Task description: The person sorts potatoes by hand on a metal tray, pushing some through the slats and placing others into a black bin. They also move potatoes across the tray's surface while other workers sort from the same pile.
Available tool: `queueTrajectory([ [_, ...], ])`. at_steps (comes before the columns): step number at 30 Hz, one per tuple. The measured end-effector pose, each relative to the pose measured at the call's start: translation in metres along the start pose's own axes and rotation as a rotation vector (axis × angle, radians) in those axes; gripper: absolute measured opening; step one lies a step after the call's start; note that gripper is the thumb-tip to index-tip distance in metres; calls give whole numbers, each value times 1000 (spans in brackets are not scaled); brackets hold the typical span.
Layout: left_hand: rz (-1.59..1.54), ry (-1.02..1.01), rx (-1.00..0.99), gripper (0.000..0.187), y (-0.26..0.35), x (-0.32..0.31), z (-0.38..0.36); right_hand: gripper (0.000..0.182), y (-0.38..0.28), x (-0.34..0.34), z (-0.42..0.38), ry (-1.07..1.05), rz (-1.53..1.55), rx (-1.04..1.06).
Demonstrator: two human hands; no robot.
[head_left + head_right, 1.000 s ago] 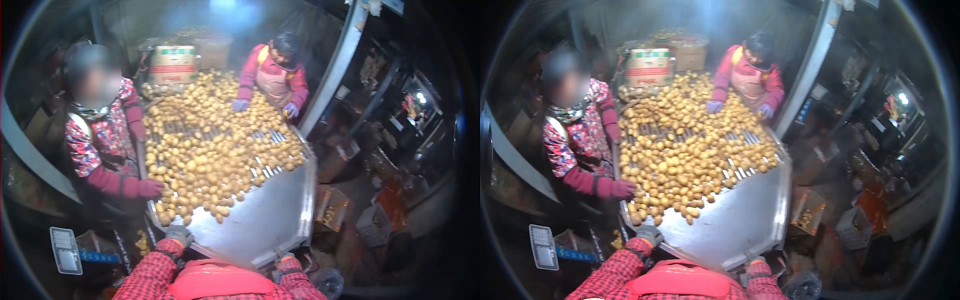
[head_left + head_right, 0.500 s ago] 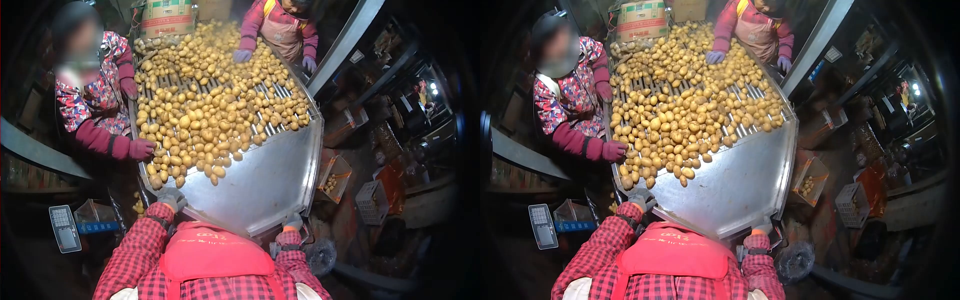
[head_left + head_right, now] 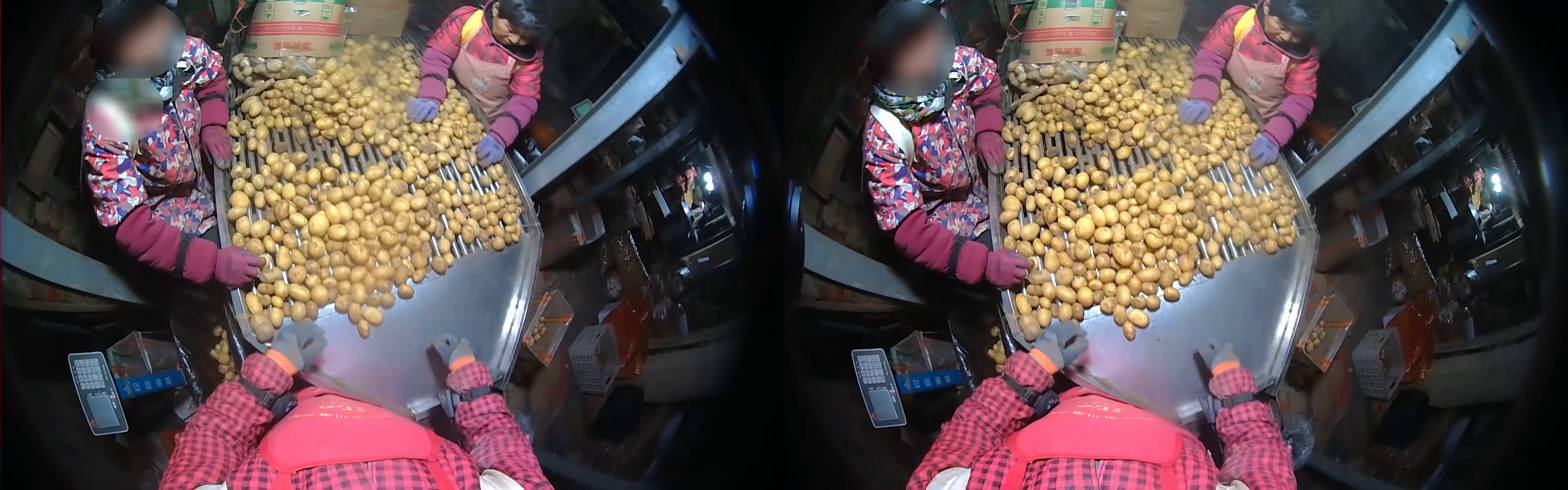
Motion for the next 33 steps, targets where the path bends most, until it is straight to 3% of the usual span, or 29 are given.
queueTrajectory([
  [2,76,218,-58,28,8,27,51,47,-84,61,10,153,137,92],
  [3,30,412,-114,33,7,38,73,51,-128,93,23,87,185,201],
  [4,31,418,-101,40,-1,47,102,56,-168,119,42,16,232,308],
  [5,193,496,-200,45,-20,49,133,54,-203,136,63,88,218,436],
  [6,129,476,-123,48,-27,54,157,53,-235,148,85,156,204,564],
  [8,26,553,-178,51,-56,52,206,55,-289,158,141,513,18,916],
  [12,177,487,-141,56,-69,50,265,66,-387,174,200,446,10,1069],
  [14,244,471,-122,56,-68,45,276,77,-411,158,234,376,-77,990],
  [16,288,513,-167,53,-79,38,285,75,-417,131,264,233,-144,946],
  [19,298,509,-213,48,-70,56,295,74,-441,141,255,186,-340,831],
  [23,241,320,-49,41,-59,77,315,71,-440,140,272,115,-304,760],
  [26,260,429,-127,40,-61,65,308,69,-439,148,250,-16,-410,669],
  [27,433,585,-159,39,-54,56,296,69,-439,153,240,-67,-450,634],
  [30,347,381,26,40,-38,40,265,58,-414,129,233,13,-588,706],
  [33,143,226,129,47,-13,27,237,60,-388,146,186,-122,-580,645],
])
Point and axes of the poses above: each hand's wrist, its own z-axis towards the middle knuckle, its own x-axis out of the back of the hand, y = z × x, the point moved 2 cm from there along z, towards the middle knuckle, and after that the axes turned 3 degrees about y, right-handed, at the moved point
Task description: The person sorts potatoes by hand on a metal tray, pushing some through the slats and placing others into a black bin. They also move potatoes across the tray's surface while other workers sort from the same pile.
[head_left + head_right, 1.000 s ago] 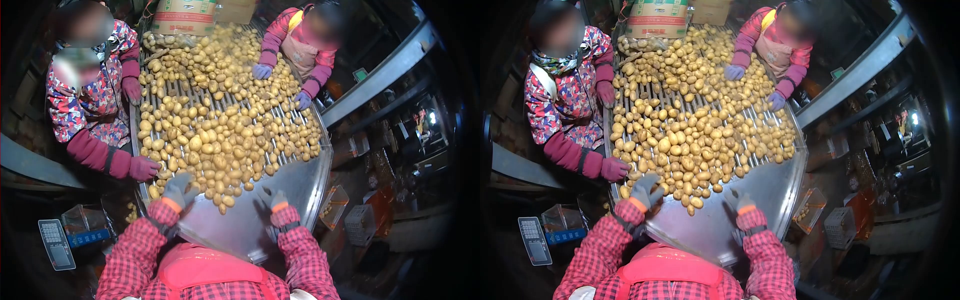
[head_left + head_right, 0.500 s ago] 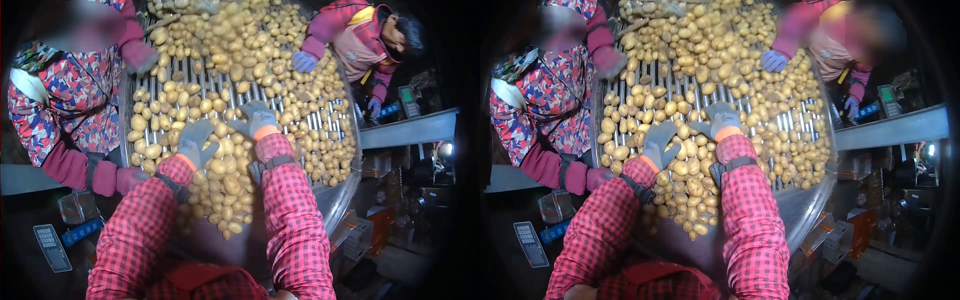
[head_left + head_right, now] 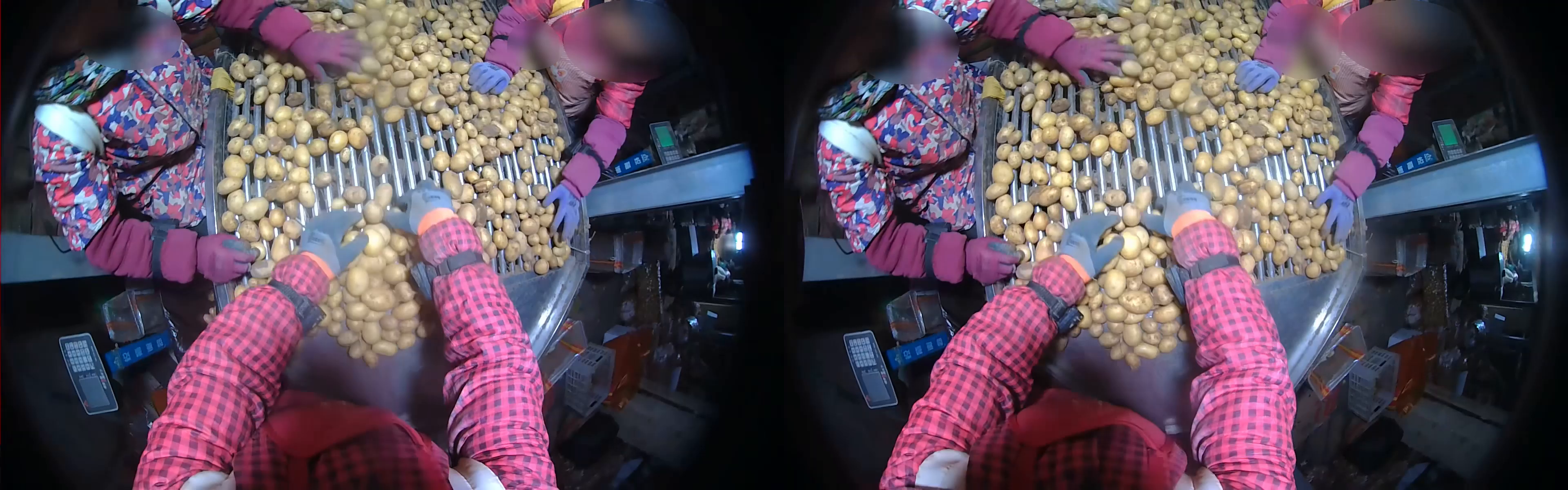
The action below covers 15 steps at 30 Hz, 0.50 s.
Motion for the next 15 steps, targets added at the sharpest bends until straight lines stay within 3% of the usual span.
queueTrajectory([
  [2,-104,40,22,46,-1,-24,-28,56,6,-25,-23,31,-36,71],
  [7,-176,-307,82,48,41,-22,-76,45,-5,-52,-103,118,-135,190],
  [9,-232,-153,91,55,58,-26,-105,41,7,-77,-123,239,-61,308],
  [12,-172,-93,-78,55,61,-48,-151,36,47,-124,-166,510,381,158],
  [15,-54,-33,-202,51,66,-18,-168,34,74,-158,-213,536,208,78],
])
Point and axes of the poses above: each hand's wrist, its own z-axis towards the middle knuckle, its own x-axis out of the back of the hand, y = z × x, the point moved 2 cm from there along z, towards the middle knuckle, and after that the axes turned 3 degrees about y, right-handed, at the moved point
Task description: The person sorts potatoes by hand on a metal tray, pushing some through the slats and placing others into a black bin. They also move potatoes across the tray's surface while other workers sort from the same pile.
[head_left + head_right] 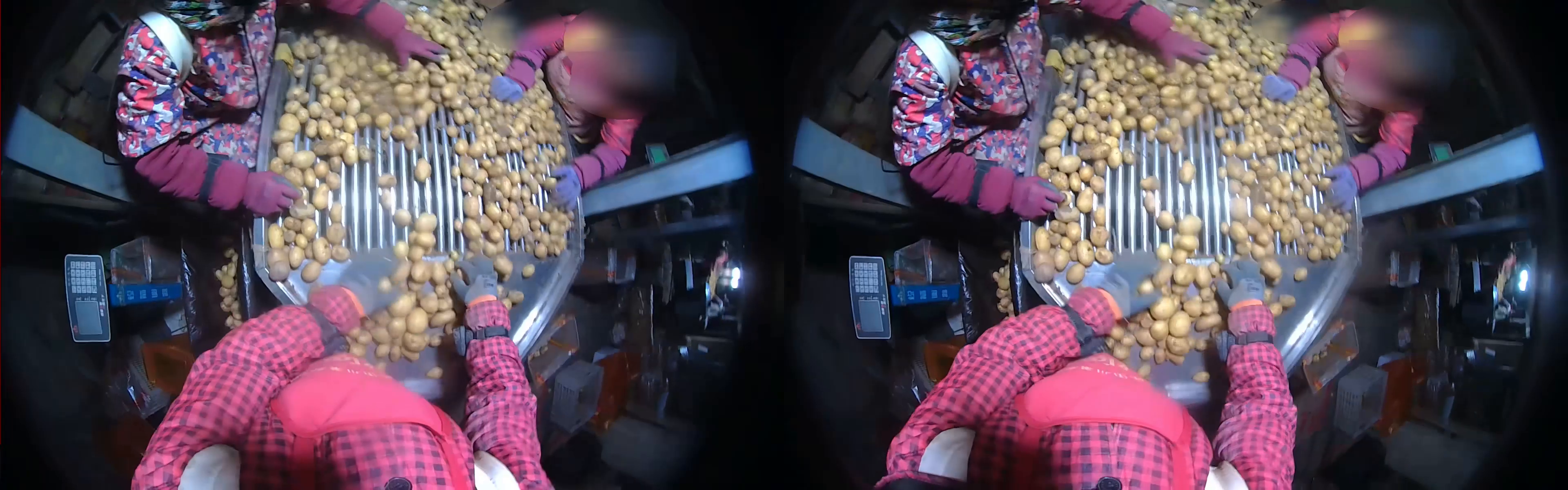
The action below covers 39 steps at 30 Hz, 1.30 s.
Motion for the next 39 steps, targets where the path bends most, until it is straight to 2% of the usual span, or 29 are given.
queueTrajectory([
  [1,144,-44,172,46,-4,11,-2,38,1,3,-18,7,-119,-16],
  [2,323,-35,185,52,-41,-5,-8,38,-1,10,-29,22,-96,-30],
  [3,352,-31,299,52,-19,41,-14,39,-8,18,-35,39,-74,-39],
  [4,493,339,171,53,-44,32,-34,39,-16,23,-38,60,-49,-44],
  [5,606,287,231,55,-61,29,-47,34,-20,14,-41,230,96,-84],
  [7,637,315,139,54,-51,28,-59,28,-67,22,-34,406,123,28],
  [8,652,328,88,53,-43,27,-59,24,-101,34,-26,248,77,44],
  [9,404,-69,284,54,-12,49,-46,24,-121,25,-20,126,222,37],
  [11,268,-92,110,53,-12,32,-53,39,-158,5,-21,-82,163,203],
  [12,199,-104,23,53,-16,21,-60,46,-177,22,-25,-114,118,279],
  [13,285,3,-37,50,-19,12,-73,46,-170,10,-33,24,87,329],
  [14,313,16,-70,49,-24,8,-83,47,-159,-2,-40,158,56,378],
  [17,369,42,-129,47,-39,7,-106,41,-114,-3,-47,-122,60,208],
  [20,370,36,-106,45,-31,17,-109,34,-60,1,-53,-180,-45,-24],
  [23,366,13,-30,42,-21,21,-101,27,-58,45,-32,-107,-54,-178],
  [26,392,-28,-56,40,-13,27,-92,30,-49,33,18,426,122,60],
  [28,420,-42,-36,38,-18,23,-92,39,-51,30,68,470,98,112],
  [33,433,-57,23,35,-27,14,-93,54,-16,-14,150,269,-231,27],
  [36,449,-47,9,34,-23,17,-91,59,-6,10,151,-72,-129,-101],
  [37,456,-44,-2,34,-22,20,-89,59,8,-1,142,72,-242,-79],
  [39,464,-50,5,34,-25,19,-91,55,10,29,136,-226,-53,-508],
])
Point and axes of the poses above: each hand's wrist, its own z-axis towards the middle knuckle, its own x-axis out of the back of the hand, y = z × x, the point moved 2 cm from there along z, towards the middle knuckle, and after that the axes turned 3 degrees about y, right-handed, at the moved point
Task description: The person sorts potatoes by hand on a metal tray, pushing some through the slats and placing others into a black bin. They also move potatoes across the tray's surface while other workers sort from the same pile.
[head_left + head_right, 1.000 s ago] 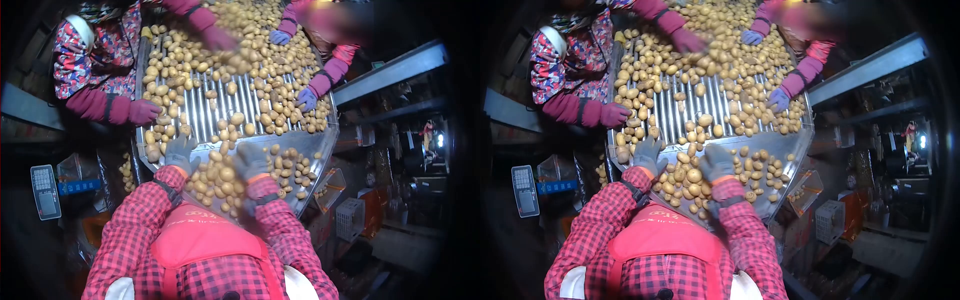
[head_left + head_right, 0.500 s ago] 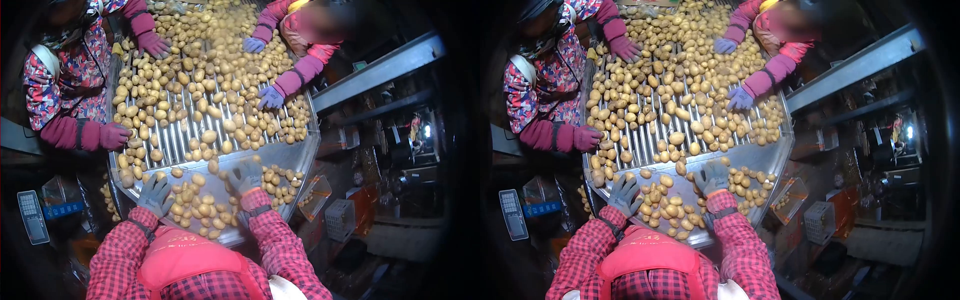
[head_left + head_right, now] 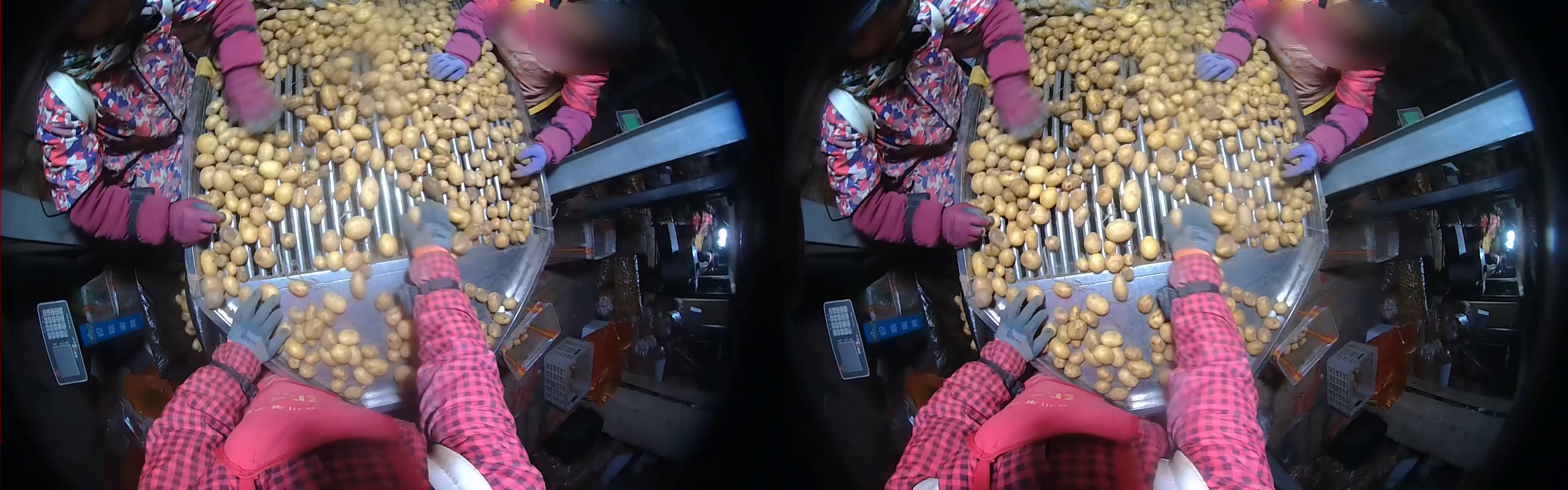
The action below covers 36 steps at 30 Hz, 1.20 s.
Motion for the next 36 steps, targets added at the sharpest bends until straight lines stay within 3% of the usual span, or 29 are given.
queueTrajectory([
  [2,21,-9,-15,32,-1,-4,-1,51,43,-12,1,-93,-60,-144],
  [5,-8,7,-12,32,-1,0,1,50,101,-36,-40,292,-30,-52],
  [8,23,0,-40,32,0,0,1,50,100,-34,-69,374,-152,-130],
  [11,11,-3,-36,32,0,0,0,50,44,-37,-73,451,-46,75],
  [13,-2,-2,-39,32,0,-2,-1,55,-15,-31,-86,566,175,333],
  [15,-3,12,-45,34,0,-7,-3,71,-61,-35,-79,288,330,395],
  [17,11,-11,-20,34,-1,-10,-5,75,-95,-63,-67,165,306,454],
  [19,3,-32,-3,34,2,-11,-6,72,-112,-70,-78,342,-35,569],
  [20,-8,-39,2,34,3,-8,-5,65,-115,-76,-75,184,-26,498],
  [23,-20,-12,-9,34,0,-10,-9,52,-102,-70,-77,-155,-38,437],
  [25,-39,20,-31,34,-1,-9,-10,34,-81,-58,-106,203,74,606],
  [27,-18,41,-70,34,-2,-6,-13,32,-55,-59,-128,327,182,681],
  [29,-20,55,-105,33,-5,-7,-15,30,-29,-63,-148,163,163,501],
  [31,-16,107,-158,32,-9,-9,-19,34,8,-71,-173,164,170,351],
  [34,-8,129,-209,29,-8,-5,-21,54,41,-69,-223,224,131,401],
  [36,-62,136,-224,30,-15,-13,-24,58,46,-73,-261,358,93,357],
])
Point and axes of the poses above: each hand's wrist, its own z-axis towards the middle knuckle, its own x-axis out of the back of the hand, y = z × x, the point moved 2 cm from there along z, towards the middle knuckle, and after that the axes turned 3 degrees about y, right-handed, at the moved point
